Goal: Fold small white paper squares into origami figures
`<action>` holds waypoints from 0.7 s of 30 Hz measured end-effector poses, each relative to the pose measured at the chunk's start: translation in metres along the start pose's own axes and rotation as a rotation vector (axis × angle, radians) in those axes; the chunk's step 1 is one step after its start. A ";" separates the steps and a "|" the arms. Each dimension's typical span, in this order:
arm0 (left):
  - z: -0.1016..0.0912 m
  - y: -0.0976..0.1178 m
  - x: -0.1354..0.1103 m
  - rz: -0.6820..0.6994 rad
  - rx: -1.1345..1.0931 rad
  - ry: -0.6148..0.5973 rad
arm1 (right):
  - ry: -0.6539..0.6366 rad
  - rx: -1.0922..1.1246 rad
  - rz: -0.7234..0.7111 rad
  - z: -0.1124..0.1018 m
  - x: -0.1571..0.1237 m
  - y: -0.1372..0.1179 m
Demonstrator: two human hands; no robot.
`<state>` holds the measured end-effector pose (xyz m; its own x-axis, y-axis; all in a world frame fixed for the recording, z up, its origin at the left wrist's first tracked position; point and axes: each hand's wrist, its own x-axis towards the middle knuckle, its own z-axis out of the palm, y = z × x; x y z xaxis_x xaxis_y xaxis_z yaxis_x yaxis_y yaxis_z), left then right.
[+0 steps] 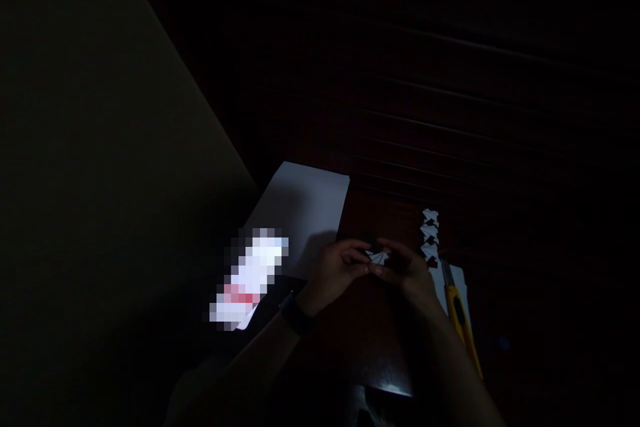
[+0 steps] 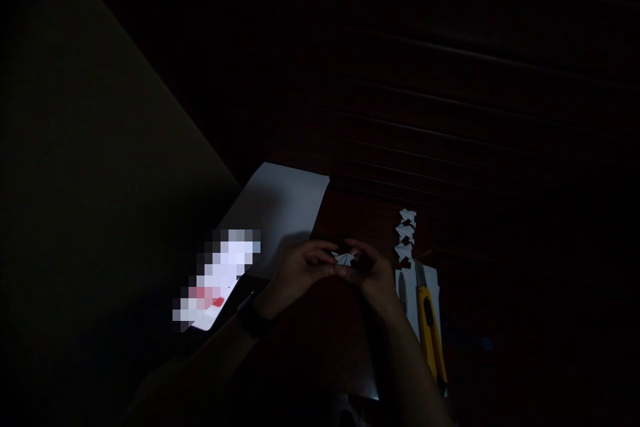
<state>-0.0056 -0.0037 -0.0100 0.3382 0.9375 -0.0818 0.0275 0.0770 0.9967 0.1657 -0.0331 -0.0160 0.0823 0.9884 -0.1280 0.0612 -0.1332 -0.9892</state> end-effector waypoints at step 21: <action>-0.008 0.010 -0.001 -0.310 -0.281 -0.027 | -0.068 -0.297 -0.437 0.012 -0.009 -0.007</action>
<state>-0.0132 -0.0015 -0.0002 0.3785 0.8465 -0.3744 -0.1248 0.4475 0.8855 0.1525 -0.0396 -0.0084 -0.0782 0.9575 0.2776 0.3551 0.2869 -0.8897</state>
